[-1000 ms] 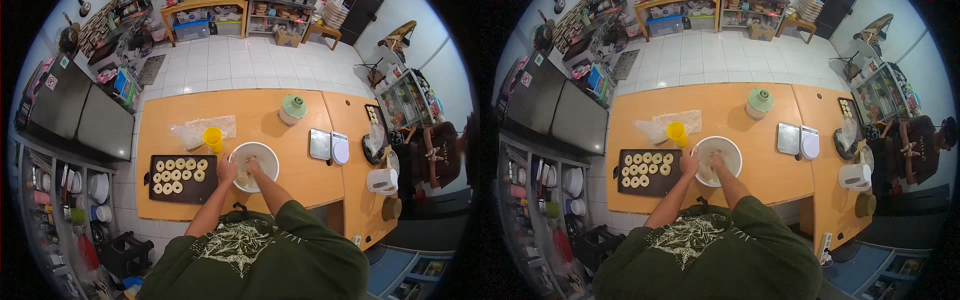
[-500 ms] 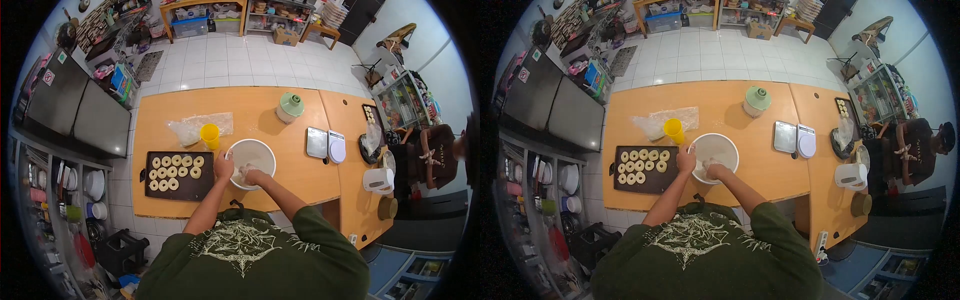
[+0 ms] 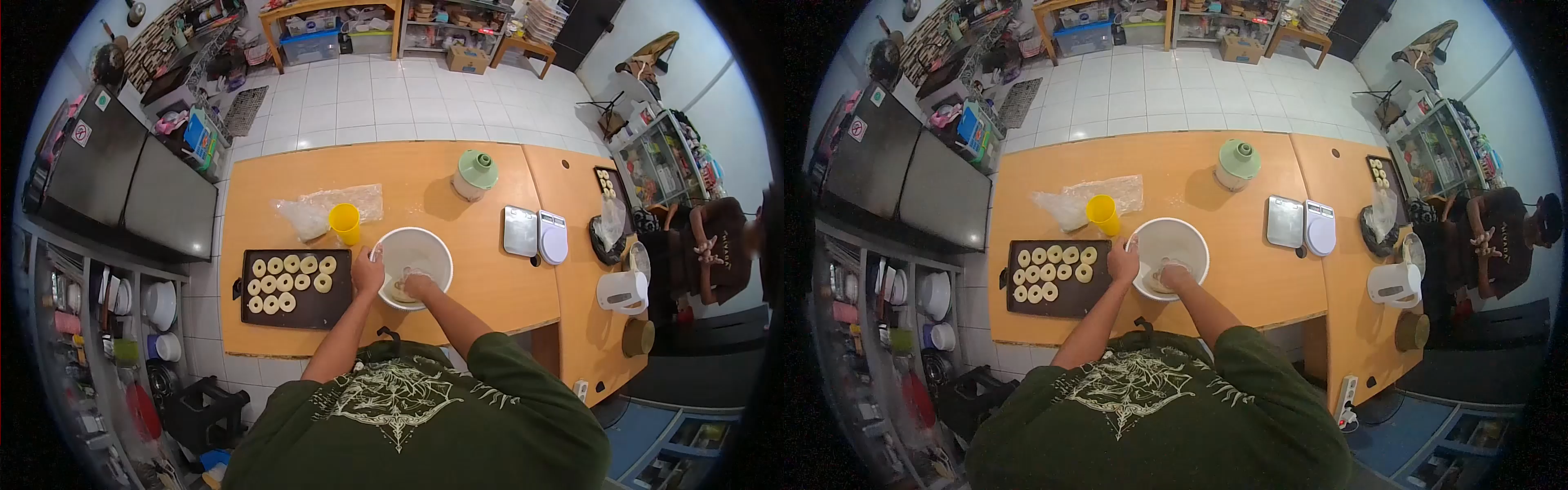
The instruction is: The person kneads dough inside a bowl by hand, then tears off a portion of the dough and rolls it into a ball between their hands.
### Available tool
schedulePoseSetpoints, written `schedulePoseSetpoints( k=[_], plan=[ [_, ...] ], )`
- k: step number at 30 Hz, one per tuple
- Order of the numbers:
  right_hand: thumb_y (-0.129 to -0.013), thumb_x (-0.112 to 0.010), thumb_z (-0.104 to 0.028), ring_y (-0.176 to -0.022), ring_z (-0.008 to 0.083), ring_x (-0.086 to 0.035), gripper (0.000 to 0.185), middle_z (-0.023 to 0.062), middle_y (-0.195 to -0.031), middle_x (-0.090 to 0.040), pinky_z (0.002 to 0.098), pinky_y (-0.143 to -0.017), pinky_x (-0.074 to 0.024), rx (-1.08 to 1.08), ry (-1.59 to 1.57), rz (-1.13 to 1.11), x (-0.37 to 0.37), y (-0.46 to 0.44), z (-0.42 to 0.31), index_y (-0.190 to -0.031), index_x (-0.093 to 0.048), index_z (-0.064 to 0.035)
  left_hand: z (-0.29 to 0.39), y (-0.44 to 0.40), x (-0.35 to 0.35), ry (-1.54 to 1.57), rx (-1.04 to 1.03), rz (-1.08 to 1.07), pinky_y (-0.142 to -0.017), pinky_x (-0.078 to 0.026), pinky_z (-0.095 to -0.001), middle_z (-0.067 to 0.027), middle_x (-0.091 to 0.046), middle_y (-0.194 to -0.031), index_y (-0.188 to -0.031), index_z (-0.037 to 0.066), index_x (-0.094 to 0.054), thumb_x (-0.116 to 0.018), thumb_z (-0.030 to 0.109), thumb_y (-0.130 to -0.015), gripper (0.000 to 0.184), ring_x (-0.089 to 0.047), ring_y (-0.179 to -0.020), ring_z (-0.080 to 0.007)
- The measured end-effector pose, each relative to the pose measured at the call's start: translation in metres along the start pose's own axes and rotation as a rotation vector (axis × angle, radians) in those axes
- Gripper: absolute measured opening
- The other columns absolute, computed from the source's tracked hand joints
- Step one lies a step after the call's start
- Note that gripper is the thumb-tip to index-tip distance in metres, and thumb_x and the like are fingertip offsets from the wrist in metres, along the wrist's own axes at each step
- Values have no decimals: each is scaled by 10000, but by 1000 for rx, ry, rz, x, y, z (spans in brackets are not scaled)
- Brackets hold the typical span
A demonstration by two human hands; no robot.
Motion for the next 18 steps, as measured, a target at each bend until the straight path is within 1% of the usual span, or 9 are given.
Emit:
schedulePoseSetpoints(
  k=[3,6,8,9,11,12,14,15,18],
  plan=[
    [-951,-479,-301,-1042,355,-654,370,202,-1121,-680,438,-875,-511,-58,10,27,-19,-26,17,-1119,-670,-32,2,-1,0,7,17,-34,-712,-465,-531,-239,-658,-839,-890,39,-617,-603,419,-916,381,-624,-835,-458],
    [-959,-463,-258,-1049,346,-654,351,179,-1136,-681,434,-897,-510,14,108,5,-51,-56,32,-1173,-641,-44,1,-1,0,-6,8,-37,-709,-466,-534,-240,-659,-843,-886,40,-616,-597,421,-921,383,-627,-837,-458],
    [-925,-497,-177,-1051,326,-659,307,168,-1138,-681,425,-894,-519,-140,37,133,-57,-66,40,-1162,-638,-43,0,-2,-1,-32,-12,-39,-699,-465,-534,-224,-656,-807,-858,47,-594,-557,453,-936,415,-627,-805,-451],
    [-925,-497,-177,-1051,326,-659,307,168,-1138,-681,425,-894,-519,-140,37,132,-52,-61,36,-1162,-638,-43,1,-1,-1,-33,-12,-40,-699,-465,-534,-224,-656,-807,-858,47,-594,-557,453,-936,415,-627,-805,-451],
    [-863,-547,-167,-1006,303,-679,298,172,-1099,-691,392,-841,-537,-47,71,224,-26,-47,20,-1117,-657,-55,2,0,0,-43,-4,-29,-701,-468,-535,-227,-659,-811,-862,51,-598,-562,450,-932,407,-632,-809,-450],
    [-877,-526,-187,-954,303,-683,307,175,-1052,-688,416,-780,-544,-78,-152,62,-52,-80,50,-1128,-642,-53,3,0,2,-43,-5,-29,-701,-468,-535,-227,-659,-811,-862,51,-598,-562,450,-932,407,-632,-809,-450],
    [-905,-482,-228,-849,304,-692,331,181,-959,-680,465,-659,-557,-244,-574,-233,-109,-142,113,-1149,-612,-48,6,1,5,-14,21,-40,-722,-474,-543,-246,-662,-835,-888,48,-616,-564,456,-928,413,-632,-830,-471],
    [-905,-482,-228,-849,304,-692,331,181,-959,-680,465,-659,-557,-248,-573,-233,-104,-137,114,-1149,-612,-48,4,1,3,-11,22,-43,-722,-474,-543,-246,-662,-835,-888,48,-616,-564,456,-928,413,-632,-830,-471],
    [-894,-498,-259,-757,281,-688,330,181,-898,-685,450,-591,-544,-123,-323,-221,-53,-85,88,-1082,-619,-15,2,-1,0,-8,-5,-17,-723,-474,-545,-250,-663,-847,-897,50,-617,-566,455,-928,409,-633,-833,-468]
  ],
)
Point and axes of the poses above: each hand's wrist, its own y-axis away from the middle knuckle, its own x-axis out of the back of the hand, z = x × y, the point moved 5 cm from there along -y, towards the middle knuckle
